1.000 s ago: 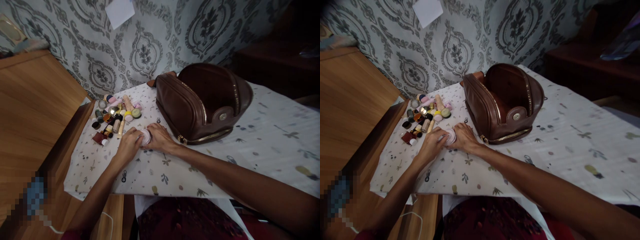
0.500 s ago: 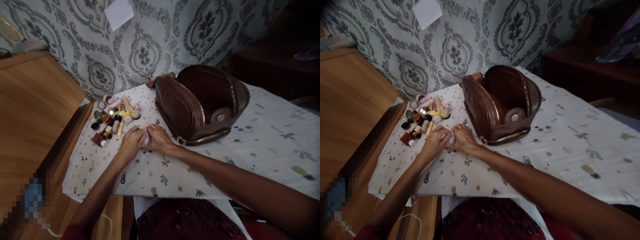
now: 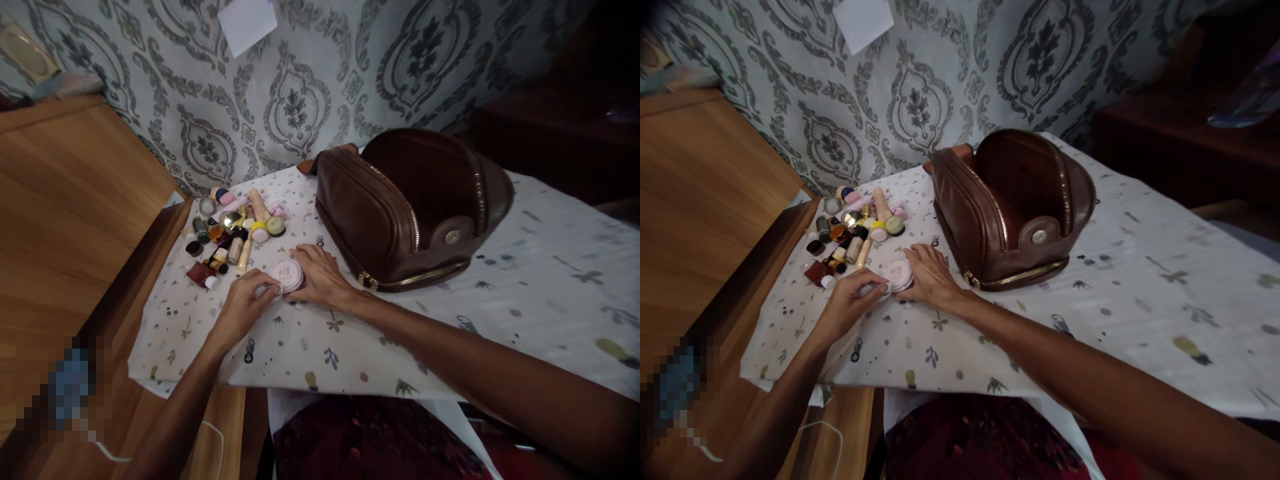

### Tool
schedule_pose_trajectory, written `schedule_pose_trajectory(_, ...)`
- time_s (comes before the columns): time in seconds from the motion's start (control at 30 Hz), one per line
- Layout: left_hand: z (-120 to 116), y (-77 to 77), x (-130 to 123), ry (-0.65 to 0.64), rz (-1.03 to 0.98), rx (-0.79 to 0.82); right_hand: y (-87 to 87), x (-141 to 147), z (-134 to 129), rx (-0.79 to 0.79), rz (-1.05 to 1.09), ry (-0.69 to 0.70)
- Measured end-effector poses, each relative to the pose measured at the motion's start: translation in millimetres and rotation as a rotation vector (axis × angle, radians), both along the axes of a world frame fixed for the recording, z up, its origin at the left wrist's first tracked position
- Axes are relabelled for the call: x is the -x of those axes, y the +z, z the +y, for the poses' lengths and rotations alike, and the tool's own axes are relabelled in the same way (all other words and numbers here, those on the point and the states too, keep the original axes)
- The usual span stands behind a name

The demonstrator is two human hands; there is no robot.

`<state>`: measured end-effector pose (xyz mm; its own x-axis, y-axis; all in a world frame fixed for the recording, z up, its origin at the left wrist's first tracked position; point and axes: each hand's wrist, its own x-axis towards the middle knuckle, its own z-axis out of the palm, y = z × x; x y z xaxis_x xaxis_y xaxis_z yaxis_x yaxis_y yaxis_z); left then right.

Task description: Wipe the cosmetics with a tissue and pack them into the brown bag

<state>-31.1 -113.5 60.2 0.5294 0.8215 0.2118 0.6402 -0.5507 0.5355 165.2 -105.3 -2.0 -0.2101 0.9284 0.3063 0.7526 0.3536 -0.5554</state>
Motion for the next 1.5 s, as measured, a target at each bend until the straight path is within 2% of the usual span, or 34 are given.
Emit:
schedule_pose_trajectory(0.13, 4.6, -8.2, 13.9, 0.078, -0.177, 0.053, -1.0, 1.8, 0.3, -0.053, 0.027, 0.034)
schedule_pose_trajectory(0.27, 17.7, -23.3, 24.6, 0.196, -0.275, 0.072, -1.3, 1.2, 2.9, -0.024, 0.092, 0.069)
schedule_pose_trajectory(0.4, 19.0, -30.1, 24.3, 0.250, -0.357, 0.077, -1.9, -1.3, 6.5, 0.044, 0.369, 0.079)
schedule_pose_trajectory(0.53, 13.3, -26.1, 18.1, 0.257, -0.455, 0.074, 0.1, -1.5, 7.2, 0.276, 0.745, 0.194)
schedule_pose_trajectory(0.63, 11.7, -22.4, 14.9, 0.273, -0.503, 0.086, 2.1, -0.3, 5.3, 0.344, 0.861, 0.262)
schedule_pose_trajectory(0.73, 12.7, -20.9, 13.3, 0.268, -0.517, 0.093, 4.4, -0.3, 3.0, 0.350, 0.828, 0.304)
schedule_pose_trajectory(0.97, 22.1, -25.0, 12.7, 0.232, -0.485, 0.080, 10.4, -4.8, 2.1, 0.119, 0.463, 0.252)
schedule_pose_trajectory(1.1, 26.3, -26.4, 14.5, 0.234, -0.468, 0.110, 6.0, -3.7, 4.1, 0.079, 0.414, 0.244)
schedule_pose_trajectory(1.33, 29.4, -27.3, 15.1, 0.245, -0.512, 0.175, 6.6, -2.4, 1.4, 0.013, 0.337, 0.097)
schedule_pose_trajectory(1.5, 31.3, -32.8, 11.1, 0.293, -0.565, 0.200, 4.5, -3.4, 2.9, -0.013, 0.317, 0.121)
